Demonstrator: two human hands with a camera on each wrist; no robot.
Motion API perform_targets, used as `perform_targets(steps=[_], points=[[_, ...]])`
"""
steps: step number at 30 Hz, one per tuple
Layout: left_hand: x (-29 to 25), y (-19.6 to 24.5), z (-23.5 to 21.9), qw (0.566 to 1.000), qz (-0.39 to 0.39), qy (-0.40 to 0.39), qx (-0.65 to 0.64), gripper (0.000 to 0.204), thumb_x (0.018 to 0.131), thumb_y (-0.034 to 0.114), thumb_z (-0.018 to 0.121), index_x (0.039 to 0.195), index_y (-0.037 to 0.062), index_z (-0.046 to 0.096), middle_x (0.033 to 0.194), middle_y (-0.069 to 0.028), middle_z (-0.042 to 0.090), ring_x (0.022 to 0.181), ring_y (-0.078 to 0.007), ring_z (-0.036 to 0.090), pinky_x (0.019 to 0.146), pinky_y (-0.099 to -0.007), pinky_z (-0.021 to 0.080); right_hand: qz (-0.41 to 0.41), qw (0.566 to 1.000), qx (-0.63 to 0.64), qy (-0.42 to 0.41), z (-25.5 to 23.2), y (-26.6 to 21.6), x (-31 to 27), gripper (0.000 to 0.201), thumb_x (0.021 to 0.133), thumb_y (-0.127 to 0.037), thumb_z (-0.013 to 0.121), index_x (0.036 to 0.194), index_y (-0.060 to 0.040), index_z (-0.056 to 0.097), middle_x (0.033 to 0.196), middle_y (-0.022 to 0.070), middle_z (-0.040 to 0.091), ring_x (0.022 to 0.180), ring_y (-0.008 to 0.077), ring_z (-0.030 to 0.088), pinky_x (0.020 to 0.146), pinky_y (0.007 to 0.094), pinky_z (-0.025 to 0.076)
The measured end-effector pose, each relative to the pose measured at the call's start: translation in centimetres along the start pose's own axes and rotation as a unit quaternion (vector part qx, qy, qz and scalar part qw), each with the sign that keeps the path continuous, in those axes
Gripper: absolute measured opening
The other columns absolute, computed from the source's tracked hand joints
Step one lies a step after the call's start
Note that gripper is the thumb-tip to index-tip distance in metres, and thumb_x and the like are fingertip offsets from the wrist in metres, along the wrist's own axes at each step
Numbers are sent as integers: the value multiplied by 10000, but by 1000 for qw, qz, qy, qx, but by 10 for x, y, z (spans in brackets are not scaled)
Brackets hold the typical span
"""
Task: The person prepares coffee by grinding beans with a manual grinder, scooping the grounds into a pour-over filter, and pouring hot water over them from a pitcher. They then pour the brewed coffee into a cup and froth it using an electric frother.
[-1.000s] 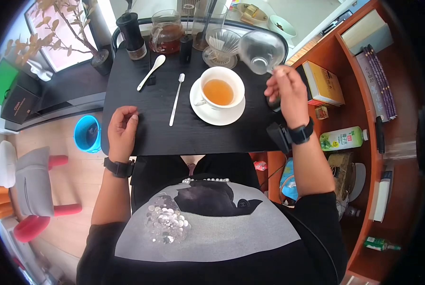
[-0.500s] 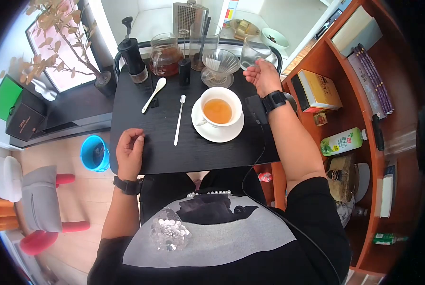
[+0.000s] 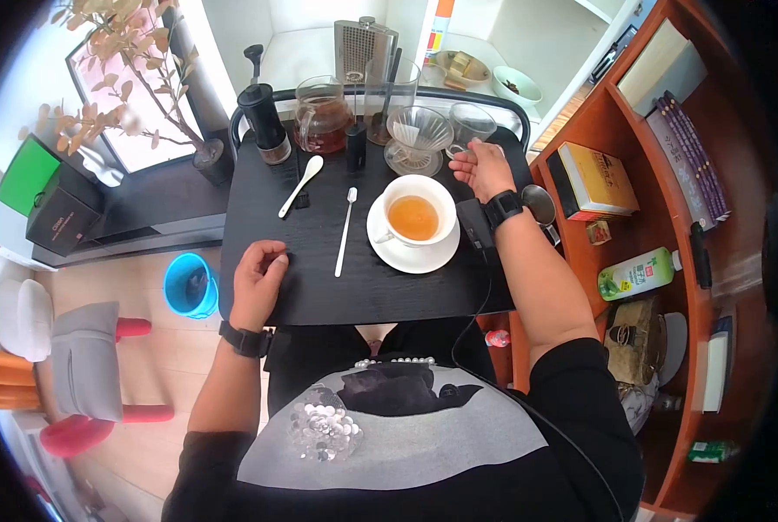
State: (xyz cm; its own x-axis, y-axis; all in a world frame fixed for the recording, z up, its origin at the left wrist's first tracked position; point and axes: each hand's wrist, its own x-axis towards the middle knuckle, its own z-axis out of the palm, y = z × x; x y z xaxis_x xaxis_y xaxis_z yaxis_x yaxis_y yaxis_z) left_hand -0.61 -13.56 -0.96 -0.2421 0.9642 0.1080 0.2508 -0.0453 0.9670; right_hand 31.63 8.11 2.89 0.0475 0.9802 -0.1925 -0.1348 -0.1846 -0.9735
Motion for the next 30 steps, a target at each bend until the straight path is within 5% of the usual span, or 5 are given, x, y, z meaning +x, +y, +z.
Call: perform_targets(steps=[3,11,22,27,30], points=[[23,20,-8,992,-101,-66,-44,194,832,73,564,1017,15,554,901,-12,571,839,-79,534,747,-214,425,23,999,2,-28,-1,0,-6,277,928,-266,421,1065,-25,421,892,122,581,740,207,602,602,294,498],[114,61,42,976,148,-39,152,405,759,179,671,1081,-27,537,935,-90,595,859,-151,569,763,-269,463,48,996,23,-71,-4,2,-26,354,920,-238,429,1192,-14,386,1045,142,528,764,210,599,598,281,501],[174,64,95,929,191,17,317,353,700,267,655,947,15,629,925,-177,598,911,-322,562,801,-382,451,-92,995,-30,-20,-42,-11,-114,387,885,-181,504,1215,7,428,1036,86,562,805,140,572,646,239,470],[173,63,88,923,234,54,301,324,719,234,626,954,11,628,886,-181,615,820,-307,596,755,-371,474,-127,988,-66,-59,-54,-12,-140,320,899,-176,488,1174,-13,469,1007,74,579,770,110,566,627,219,453],[151,96,73,987,138,44,65,250,770,161,600,941,-22,610,699,-97,617,559,-155,595,550,-258,486,-168,977,-100,-88,-50,-15,-152,307,900,-169,491,1171,-27,475,998,64,580,747,93,559,622,208,443]])
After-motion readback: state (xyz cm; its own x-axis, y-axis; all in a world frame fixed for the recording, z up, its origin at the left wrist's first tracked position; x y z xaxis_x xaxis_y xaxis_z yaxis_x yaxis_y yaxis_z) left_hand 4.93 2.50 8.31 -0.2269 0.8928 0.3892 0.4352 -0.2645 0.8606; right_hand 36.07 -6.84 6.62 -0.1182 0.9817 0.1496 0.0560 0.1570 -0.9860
